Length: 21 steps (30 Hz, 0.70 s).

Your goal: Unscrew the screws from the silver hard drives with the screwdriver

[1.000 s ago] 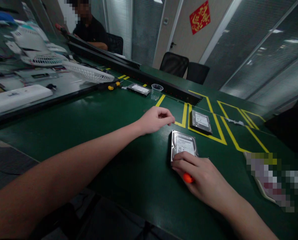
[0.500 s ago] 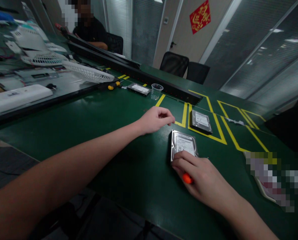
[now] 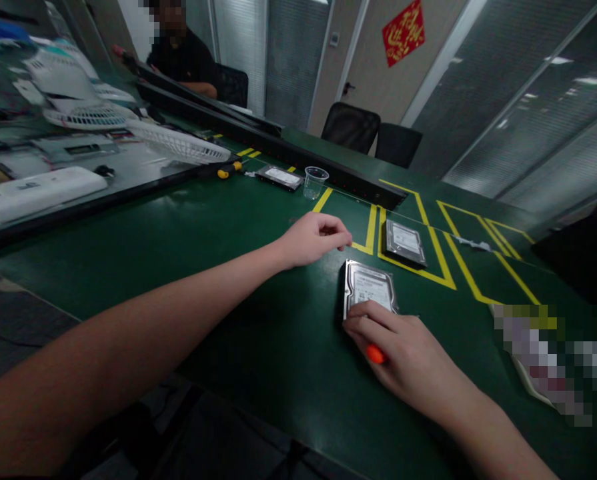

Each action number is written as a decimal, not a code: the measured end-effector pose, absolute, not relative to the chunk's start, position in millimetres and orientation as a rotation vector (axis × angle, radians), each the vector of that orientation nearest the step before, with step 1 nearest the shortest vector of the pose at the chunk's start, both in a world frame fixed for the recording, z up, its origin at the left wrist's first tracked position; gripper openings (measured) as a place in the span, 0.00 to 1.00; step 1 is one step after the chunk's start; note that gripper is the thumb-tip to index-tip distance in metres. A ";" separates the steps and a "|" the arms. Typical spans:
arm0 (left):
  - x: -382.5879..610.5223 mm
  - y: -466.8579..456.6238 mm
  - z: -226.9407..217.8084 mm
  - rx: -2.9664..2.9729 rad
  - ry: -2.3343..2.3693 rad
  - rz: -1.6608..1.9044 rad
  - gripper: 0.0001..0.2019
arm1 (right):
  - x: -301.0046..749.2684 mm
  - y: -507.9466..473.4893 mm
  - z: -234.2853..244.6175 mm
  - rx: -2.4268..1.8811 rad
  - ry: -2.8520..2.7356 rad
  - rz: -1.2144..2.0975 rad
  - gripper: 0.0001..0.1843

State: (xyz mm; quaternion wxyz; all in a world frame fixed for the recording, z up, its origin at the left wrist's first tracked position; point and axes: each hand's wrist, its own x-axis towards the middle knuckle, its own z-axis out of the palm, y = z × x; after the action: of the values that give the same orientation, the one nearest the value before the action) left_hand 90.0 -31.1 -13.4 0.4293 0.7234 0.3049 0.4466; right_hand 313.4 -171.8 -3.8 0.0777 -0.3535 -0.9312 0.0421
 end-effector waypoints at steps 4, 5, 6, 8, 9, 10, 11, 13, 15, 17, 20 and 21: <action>90.1 -31.9 -12.7 1.797 0.764 1.118 0.09 | 313.2 -170.1 -4.8 -1.055 -2.774 0.115 0.15; 90.1 -32.0 -12.6 1.794 0.764 1.118 0.08 | 313.1 -169.8 -5.2 -1.058 -2.773 0.123 0.15; 90.0 -32.1 -12.7 1.793 0.765 1.116 0.08 | 313.0 -169.6 -5.6 -1.063 -2.773 0.133 0.14; 89.9 -32.1 -12.7 1.795 0.766 1.113 0.08 | 312.6 -169.5 -6.2 -1.073 -2.772 0.148 0.14; 89.8 -32.0 -12.7 1.797 0.765 1.113 0.08 | 312.3 -169.6 -6.3 -1.077 -2.769 0.149 0.14; 89.8 -32.0 -12.6 1.800 0.763 1.114 0.08 | 311.9 -169.8 -6.3 -1.079 -2.766 0.147 0.13; 89.7 -32.1 -12.5 1.801 0.762 1.115 0.08 | 311.6 -170.0 -6.1 -1.079 -2.763 0.143 0.12; 89.7 -32.4 -11.8 1.796 0.760 1.113 0.08 | 311.0 -170.6 -5.4 -1.078 -2.755 0.145 0.11; 89.8 -32.8 -11.1 1.790 0.762 1.115 0.08 | 310.6 -170.9 -4.7 -1.086 -2.748 0.159 0.11; 90.0 -33.1 -10.8 1.794 0.762 1.117 0.08 | 310.2 -170.9 -4.7 -1.095 -2.744 0.173 0.11; 90.3 -33.2 -11.1 1.803 0.762 1.115 0.08 | 309.4 -170.5 -5.7 -1.098 -2.739 0.189 0.12; 90.4 -33.1 -11.4 1.803 0.762 1.114 0.08 | 309.2 -170.3 -6.1 -1.094 -2.735 0.191 0.12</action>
State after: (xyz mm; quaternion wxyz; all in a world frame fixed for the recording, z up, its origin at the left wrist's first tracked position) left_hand 90.4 -33.1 -11.4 0.4304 0.7226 0.3055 0.4465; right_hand 309.2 -170.3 -6.1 0.0947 -0.3690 -0.9223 0.0646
